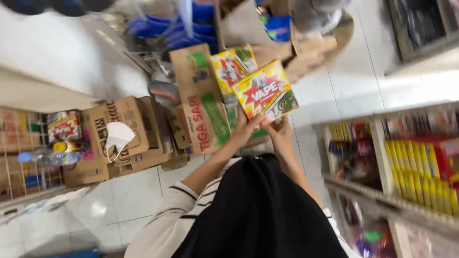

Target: The person takes boxes of mosquito coils from a stack on the floor and places them onto a retail shelf by hand, arranging them into a stack.

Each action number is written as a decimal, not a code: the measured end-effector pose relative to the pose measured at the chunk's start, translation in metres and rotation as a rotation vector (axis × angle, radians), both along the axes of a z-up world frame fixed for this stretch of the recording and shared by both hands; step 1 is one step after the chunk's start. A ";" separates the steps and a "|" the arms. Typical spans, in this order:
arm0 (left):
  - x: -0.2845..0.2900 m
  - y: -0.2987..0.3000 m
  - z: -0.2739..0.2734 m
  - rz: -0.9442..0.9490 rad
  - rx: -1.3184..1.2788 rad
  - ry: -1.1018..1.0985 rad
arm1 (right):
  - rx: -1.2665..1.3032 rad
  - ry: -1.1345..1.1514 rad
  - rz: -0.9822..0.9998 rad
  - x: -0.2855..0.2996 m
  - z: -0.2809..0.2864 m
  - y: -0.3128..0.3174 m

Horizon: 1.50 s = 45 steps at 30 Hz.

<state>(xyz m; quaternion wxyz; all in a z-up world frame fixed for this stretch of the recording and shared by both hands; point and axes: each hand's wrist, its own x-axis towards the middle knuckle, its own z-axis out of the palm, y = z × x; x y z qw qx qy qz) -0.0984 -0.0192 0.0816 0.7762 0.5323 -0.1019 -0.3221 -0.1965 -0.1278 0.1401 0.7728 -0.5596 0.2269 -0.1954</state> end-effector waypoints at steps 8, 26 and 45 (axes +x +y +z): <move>-0.044 -0.021 0.003 -0.298 -0.156 -0.170 | -1.091 0.051 -0.469 -0.039 0.042 -0.004; -0.078 -0.127 0.003 -0.671 -0.017 -0.068 | -1.507 0.273 -0.078 -0.098 0.039 -0.143; -0.167 -0.505 0.232 -1.144 -0.536 -0.395 | -1.417 0.042 -1.038 -0.320 0.147 -0.425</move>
